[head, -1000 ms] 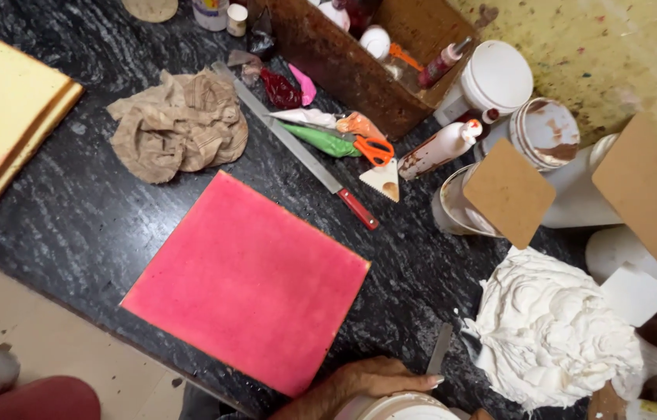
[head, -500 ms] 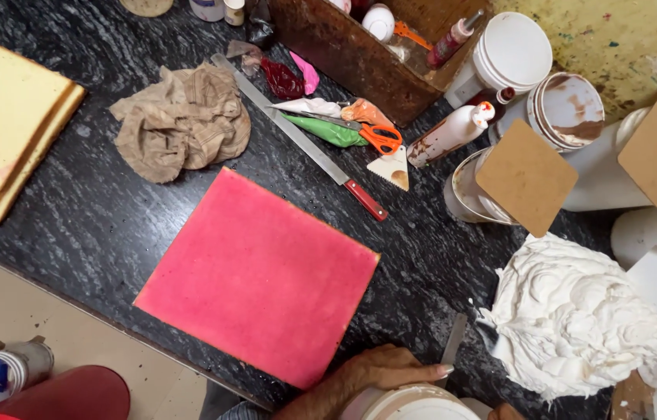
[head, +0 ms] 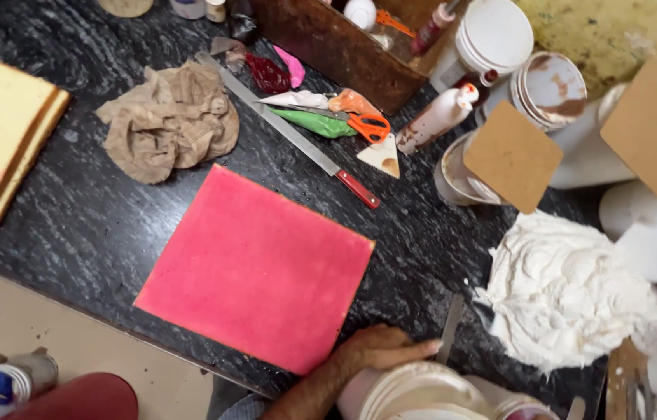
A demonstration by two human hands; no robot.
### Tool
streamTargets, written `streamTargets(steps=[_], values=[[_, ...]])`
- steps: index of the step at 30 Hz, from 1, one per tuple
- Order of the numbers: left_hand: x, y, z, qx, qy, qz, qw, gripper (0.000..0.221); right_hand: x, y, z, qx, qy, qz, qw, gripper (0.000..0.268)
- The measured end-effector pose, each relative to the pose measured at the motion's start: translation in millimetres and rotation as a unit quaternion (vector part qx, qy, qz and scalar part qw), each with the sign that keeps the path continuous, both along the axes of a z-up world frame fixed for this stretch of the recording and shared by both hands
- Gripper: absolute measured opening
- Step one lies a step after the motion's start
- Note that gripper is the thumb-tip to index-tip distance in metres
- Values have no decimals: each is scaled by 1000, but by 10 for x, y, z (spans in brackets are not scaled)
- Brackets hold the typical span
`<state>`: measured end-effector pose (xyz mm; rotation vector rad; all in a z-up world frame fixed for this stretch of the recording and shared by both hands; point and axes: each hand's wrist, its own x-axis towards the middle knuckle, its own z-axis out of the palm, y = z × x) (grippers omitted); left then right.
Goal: The person is applying a layer of white frosting onto a red surface, likely a cake base.
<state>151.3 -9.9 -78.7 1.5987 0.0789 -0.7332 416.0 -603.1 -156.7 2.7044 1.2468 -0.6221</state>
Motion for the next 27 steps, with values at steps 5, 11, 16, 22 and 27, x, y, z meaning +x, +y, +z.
streamTargets(steps=[5, 11, 16, 22, 27], values=[[-67, 56, 92, -2, 0, 45, 999, 84, -546, -294, 184, -4, 1, -32, 999, 23], [-269, -66, -625, -80, -183, 331, 922, 52, -2592, 2116, 2639, 18, -80, -46, 996, 46], [-620, 455, -258, -208, -41, 425, 880, 57, -3459, 1877, 2910, 171, -78, -4, 982, 17], [-1197, 740, 346, -215, -23, 386, 897, 58, -4577, 2097, 2584, 210, -166, -22, 963, 16], [-1741, 899, 541, -353, 55, 302, 884, 54, -5147, 2473, 2222, 252, -201, 18, 947, 15]])
